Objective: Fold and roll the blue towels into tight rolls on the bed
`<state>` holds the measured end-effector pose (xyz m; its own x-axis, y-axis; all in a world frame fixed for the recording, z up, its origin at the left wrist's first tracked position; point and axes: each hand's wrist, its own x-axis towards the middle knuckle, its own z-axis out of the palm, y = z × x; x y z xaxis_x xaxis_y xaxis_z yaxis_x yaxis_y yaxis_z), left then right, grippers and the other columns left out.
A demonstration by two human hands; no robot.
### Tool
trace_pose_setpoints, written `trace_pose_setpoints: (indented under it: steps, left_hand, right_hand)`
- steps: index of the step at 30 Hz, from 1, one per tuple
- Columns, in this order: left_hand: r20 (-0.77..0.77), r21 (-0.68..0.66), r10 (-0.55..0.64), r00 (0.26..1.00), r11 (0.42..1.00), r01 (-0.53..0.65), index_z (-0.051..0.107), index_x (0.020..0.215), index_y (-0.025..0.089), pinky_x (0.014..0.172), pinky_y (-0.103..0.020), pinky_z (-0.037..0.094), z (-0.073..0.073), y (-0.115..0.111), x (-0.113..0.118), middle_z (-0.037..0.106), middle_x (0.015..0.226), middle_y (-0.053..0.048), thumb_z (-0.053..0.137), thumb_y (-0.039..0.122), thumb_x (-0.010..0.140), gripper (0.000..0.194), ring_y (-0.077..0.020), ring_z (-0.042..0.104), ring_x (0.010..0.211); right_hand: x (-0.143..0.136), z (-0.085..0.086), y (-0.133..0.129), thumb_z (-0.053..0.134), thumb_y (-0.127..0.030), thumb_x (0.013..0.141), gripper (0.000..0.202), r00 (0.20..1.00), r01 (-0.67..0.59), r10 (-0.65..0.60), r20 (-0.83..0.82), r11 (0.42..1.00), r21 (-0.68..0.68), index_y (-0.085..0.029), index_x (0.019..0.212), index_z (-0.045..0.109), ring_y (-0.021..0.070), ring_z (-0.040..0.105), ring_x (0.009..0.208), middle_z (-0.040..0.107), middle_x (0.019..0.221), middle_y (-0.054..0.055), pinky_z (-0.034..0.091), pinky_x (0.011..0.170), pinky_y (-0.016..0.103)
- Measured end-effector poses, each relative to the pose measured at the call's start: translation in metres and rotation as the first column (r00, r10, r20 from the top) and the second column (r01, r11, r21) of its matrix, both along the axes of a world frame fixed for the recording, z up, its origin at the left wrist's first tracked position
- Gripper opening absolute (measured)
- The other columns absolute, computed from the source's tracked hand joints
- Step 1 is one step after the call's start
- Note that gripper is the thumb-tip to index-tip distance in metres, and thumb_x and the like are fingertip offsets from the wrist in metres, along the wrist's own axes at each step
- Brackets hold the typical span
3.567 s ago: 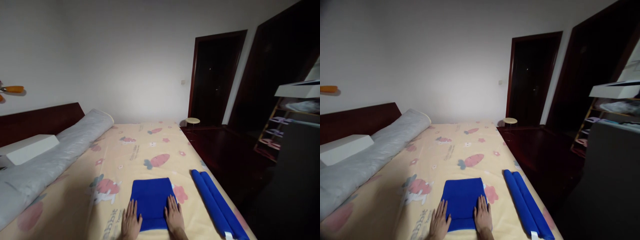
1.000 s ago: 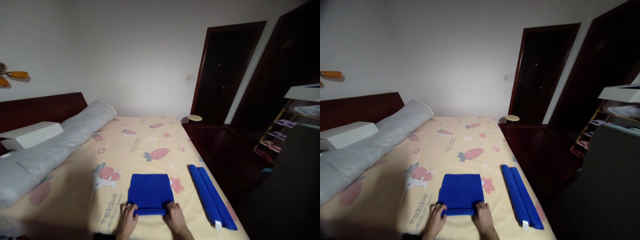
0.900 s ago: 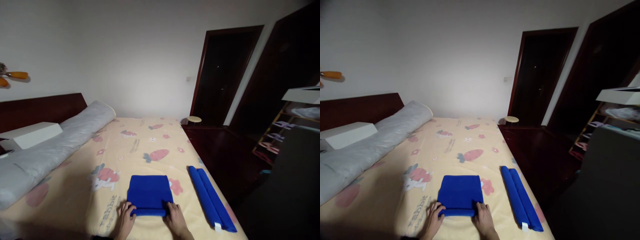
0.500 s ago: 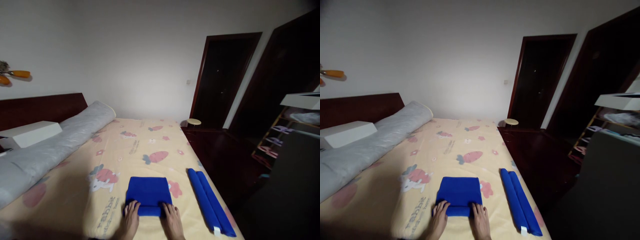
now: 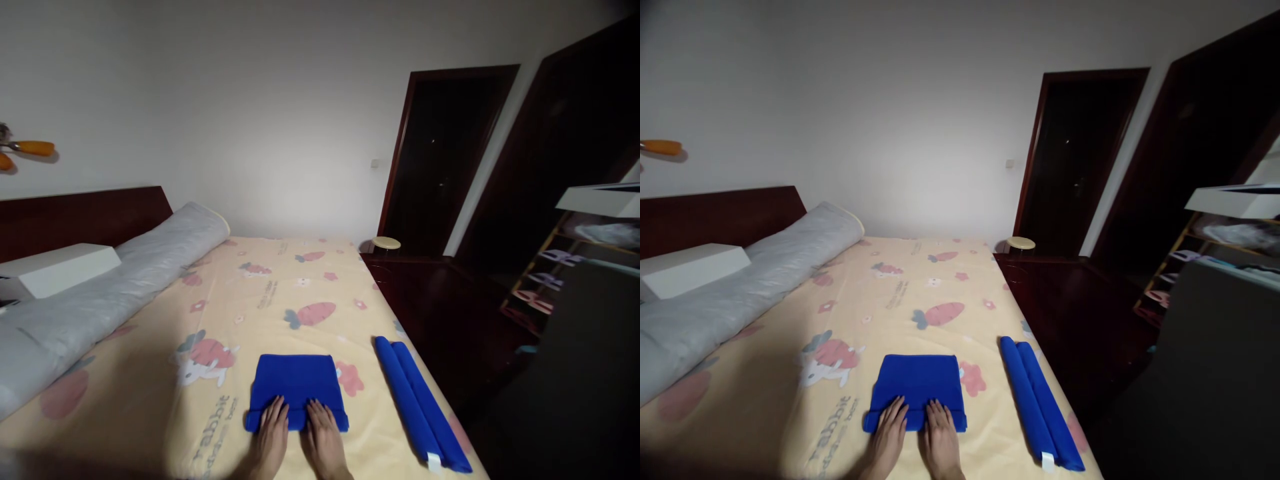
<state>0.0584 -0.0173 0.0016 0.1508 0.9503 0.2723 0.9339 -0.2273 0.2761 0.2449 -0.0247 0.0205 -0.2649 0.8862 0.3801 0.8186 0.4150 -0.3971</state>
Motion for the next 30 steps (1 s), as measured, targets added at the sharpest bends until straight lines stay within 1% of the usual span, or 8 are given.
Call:
trace_pose_setpoints:
  steps: [5, 10, 13, 15, 17, 20, 26, 30]
  left_hand:
    - [-0.061, -0.047, 0.062, 0.996, 0.997, -0.065, 0.068, 0.118, 0.027, 0.107, -0.034, 0.044, 0.004, 0.006, 0.015, 0.068, 0.128, -0.003, 0.036, 0.012, 0.089, 0.046, -0.0185, 0.058, 0.123]
    - [-0.075, 0.096, 0.116, 0.99, 0.989, -0.109, 0.067, 0.12, 0.032, 0.104, -0.044, 0.045, 0.008, -0.003, -0.032, 0.067, 0.13, -0.004, 0.045, 0.039, 0.093, 0.036, -0.0234, 0.06, 0.12]
    - [-0.087, 0.166, 0.231, 0.969, 0.963, -0.214, 0.064, 0.126, 0.028, 0.109, -0.055, 0.038, 0.003, -0.009, -0.04, 0.06, 0.139, -0.008, 0.045, 0.035, 0.091, 0.04, -0.0283, 0.054, 0.128]
    - [-0.078, 0.171, 0.219, 0.973, 0.964, -0.204, 0.063, 0.127, 0.025, 0.111, -0.056, 0.036, 0.0, -0.007, -0.025, 0.058, 0.142, -0.008, 0.041, 0.024, 0.09, 0.043, -0.0273, 0.051, 0.131]
    - [-0.049, 0.142, 0.102, 0.994, 0.985, -0.094, 0.064, 0.125, 0.025, 0.11, -0.046, 0.042, -0.001, 0.0, -0.004, 0.061, 0.138, -0.006, 0.039, 0.014, 0.087, 0.047, -0.0219, 0.055, 0.128]
    - [-0.014, 0.109, -0.022, 1.0, 0.994, 0.024, 0.066, 0.122, 0.025, 0.101, -0.033, 0.051, 0.0, 0.013, 0.016, 0.069, 0.127, -0.004, 0.036, 0.016, 0.089, 0.046, -0.0166, 0.063, 0.116]
    - [-0.111, 0.02, 0.237, 0.965, 0.972, -0.236, 0.053, 0.137, 0.022, 0.107, -0.048, 0.043, 0.009, 0.012, -0.019, 0.05, 0.148, -0.009, 0.04, 0.041, 0.092, 0.05, -0.0268, 0.048, 0.135]
    - [-0.153, 0.003, 0.263, 0.953, 0.964, -0.266, 0.055, 0.136, 0.022, 0.112, -0.056, 0.033, 0.016, 0.011, -0.022, 0.051, 0.147, -0.01, 0.039, 0.036, 0.092, 0.048, -0.0283, 0.045, 0.137]
  right_hand:
    - [-0.017, 0.016, 0.006, 0.039, -0.019, 0.092, 0.041, 0.997, -0.073, 0.068, -0.037, 0.987, -0.144, -0.022, 0.123, 0.065, 0.0207, 0.062, 0.116, 0.069, 0.123, 0.006, 0.039, 0.108, 0.038]
    - [0.028, 0.006, 0.008, 0.037, -0.043, 0.098, 0.046, 0.988, 0.145, -0.135, 0.07, 0.976, -0.162, -0.022, 0.132, 0.06, 0.0296, 0.046, 0.134, 0.056, 0.14, 0.009, 0.031, 0.113, 0.051]
    - [0.032, 0.004, 0.008, 0.039, -0.046, 0.096, 0.052, 0.968, 0.242, -0.227, 0.106, 0.957, -0.16, -0.017, 0.135, 0.057, 0.0317, 0.041, 0.138, 0.05, 0.144, 0.012, 0.027, 0.116, 0.053]
    - [0.017, 0.009, 0.009, 0.036, -0.039, 0.097, 0.05, 0.979, 0.197, -0.183, 0.095, 0.966, -0.167, -0.016, 0.137, 0.055, 0.0285, 0.04, 0.139, 0.048, 0.146, 0.012, 0.026, 0.117, 0.048]
    - [-0.004, 0.017, 0.011, 0.034, -0.031, 0.096, 0.048, 0.997, 0.044, -0.03, 0.069, 0.979, -0.198, -0.019, 0.138, 0.054, 0.0237, 0.04, 0.139, 0.047, 0.147, 0.008, 0.029, 0.116, 0.042]
    - [-0.026, 0.027, 0.016, 0.032, -0.029, 0.096, 0.048, 0.992, -0.092, 0.113, 0.058, 0.956, -0.28, -0.022, 0.139, 0.052, 0.0209, 0.041, 0.138, 0.049, 0.146, 0.006, 0.032, 0.114, 0.039]
    - [0.016, 0.016, 0.03, 0.03, -0.041, 0.099, 0.052, 0.972, 0.23, -0.206, 0.115, 0.939, -0.258, -0.016, 0.138, 0.053, 0.0279, 0.036, 0.141, 0.044, 0.148, 0.01, 0.028, 0.116, 0.05]
    - [0.026, 0.007, 0.033, 0.034, -0.04, 0.097, 0.053, 0.969, 0.239, -0.221, 0.11, 0.954, -0.181, -0.012, 0.137, 0.055, 0.0303, 0.038, 0.14, 0.045, 0.147, 0.015, 0.028, 0.116, 0.05]
